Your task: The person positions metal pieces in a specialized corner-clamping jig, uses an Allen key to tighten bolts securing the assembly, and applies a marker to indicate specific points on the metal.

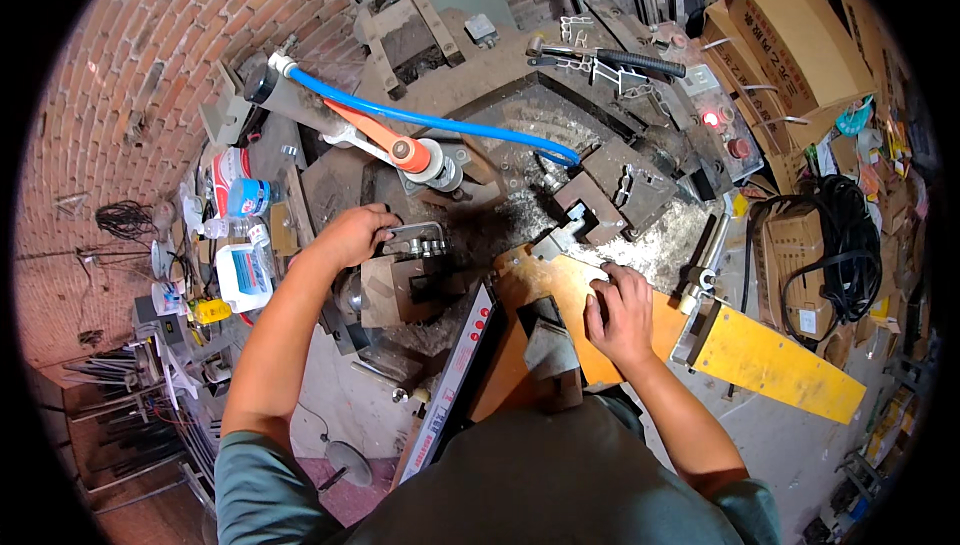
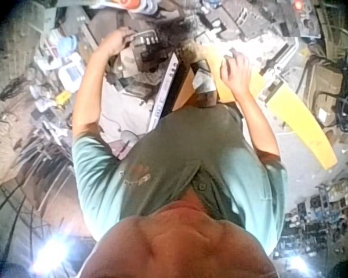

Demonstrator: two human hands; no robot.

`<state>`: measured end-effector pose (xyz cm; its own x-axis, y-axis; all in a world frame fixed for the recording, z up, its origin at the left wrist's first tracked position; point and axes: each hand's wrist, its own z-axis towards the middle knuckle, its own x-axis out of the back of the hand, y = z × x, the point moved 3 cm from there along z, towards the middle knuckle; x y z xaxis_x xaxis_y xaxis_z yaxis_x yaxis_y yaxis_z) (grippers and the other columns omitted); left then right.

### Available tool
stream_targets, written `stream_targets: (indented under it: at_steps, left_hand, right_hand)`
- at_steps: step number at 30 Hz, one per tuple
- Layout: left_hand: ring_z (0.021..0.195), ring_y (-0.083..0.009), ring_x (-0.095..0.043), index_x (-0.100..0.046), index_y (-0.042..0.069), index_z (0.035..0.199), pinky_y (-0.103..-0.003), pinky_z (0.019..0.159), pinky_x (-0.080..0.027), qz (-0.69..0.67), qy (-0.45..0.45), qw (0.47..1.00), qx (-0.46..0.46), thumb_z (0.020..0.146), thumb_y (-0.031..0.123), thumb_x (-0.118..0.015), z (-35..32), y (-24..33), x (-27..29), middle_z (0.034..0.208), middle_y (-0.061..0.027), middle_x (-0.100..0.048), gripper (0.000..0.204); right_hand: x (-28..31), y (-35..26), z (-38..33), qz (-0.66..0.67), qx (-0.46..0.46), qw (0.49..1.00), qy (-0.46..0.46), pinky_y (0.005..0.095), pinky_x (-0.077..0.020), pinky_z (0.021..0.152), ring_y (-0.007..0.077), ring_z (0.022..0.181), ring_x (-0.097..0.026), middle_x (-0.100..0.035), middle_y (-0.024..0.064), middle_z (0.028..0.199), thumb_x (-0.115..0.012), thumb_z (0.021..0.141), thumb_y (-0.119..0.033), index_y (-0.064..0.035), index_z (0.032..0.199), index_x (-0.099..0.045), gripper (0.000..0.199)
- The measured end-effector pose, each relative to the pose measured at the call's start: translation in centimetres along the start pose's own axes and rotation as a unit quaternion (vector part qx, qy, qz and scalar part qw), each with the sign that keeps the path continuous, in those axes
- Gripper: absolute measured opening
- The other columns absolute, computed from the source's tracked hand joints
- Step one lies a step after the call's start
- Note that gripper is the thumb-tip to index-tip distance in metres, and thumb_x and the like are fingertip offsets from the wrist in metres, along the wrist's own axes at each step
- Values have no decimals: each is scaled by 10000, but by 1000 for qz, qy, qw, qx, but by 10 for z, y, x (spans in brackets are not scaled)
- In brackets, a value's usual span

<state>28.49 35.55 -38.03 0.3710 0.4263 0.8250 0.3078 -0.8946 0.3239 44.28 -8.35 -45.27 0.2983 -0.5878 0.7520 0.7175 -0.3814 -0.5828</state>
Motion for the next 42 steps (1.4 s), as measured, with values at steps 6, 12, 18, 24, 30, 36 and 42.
stream_targets:
  at_steps: [6,12,18,24,30,36,42]
  left_hand:
    - [1147,-454,-689,-739,19,1277,-489,991,-539,-22,-40,998,41,1070,299,-659,-6,5,6,1267,-220,-735,357]
    - [1243,-366,-665,-704,11,1373,-456,1109,-479,-136,-168,957,192,984,862,-509,-1,24,20,1298,-241,-730,955]
    - [1142,-393,-718,-730,-13,1340,-469,1028,-533,-72,-158,968,179,975,679,-700,0,75,57,1203,-258,-759,783]
    - [1025,-476,-722,-791,6,1044,-544,906,-564,130,-86,982,103,1019,316,-720,20,169,59,1003,-262,-768,319]
    - [934,-457,-722,-748,-10,942,-517,855,-567,73,-18,987,142,987,329,-769,16,150,42,906,-246,-749,342]
    - [938,-460,-738,-785,-7,972,-525,840,-583,8,138,979,150,954,308,-778,17,141,36,939,-261,-765,315]
    - [887,-479,-718,-782,-13,1022,-524,811,-584,35,241,964,105,964,222,-741,8,140,20,942,-269,-741,245]
  right_hand:
    - [0,-1,1,3,2,1000,0,520,-470,1050,402,1240,-599,-650,161,1323,-763,889,-90,-66,1134,-679,260]
    - [1,0,1,6,0,1000,5,516,-471,1050,400,1242,-597,-649,162,1322,-763,888,-89,-61,1137,-684,262]
    - [-2,5,0,13,0,1000,-6,515,-469,1049,405,1253,-587,-637,165,1345,-762,889,-81,-53,1147,-679,272]
    - [3,3,-2,11,-4,1000,-5,512,-469,1054,402,1269,-581,-633,151,1358,-774,887,-77,-58,1150,-685,279]
    - [-1,8,-4,32,-7,999,2,517,-475,1052,405,1256,-598,-647,150,1339,-782,871,-63,-68,1128,-693,272]
    - [-1,10,-7,41,-12,999,7,509,-481,1048,388,1278,-583,-638,145,1350,-769,881,-103,-57,1123,-708,254]
    - [-2,10,-6,38,-7,999,12,507,-480,1062,386,1275,-588,-650,150,1344,-772,876,-103,-53,1114,-722,249]
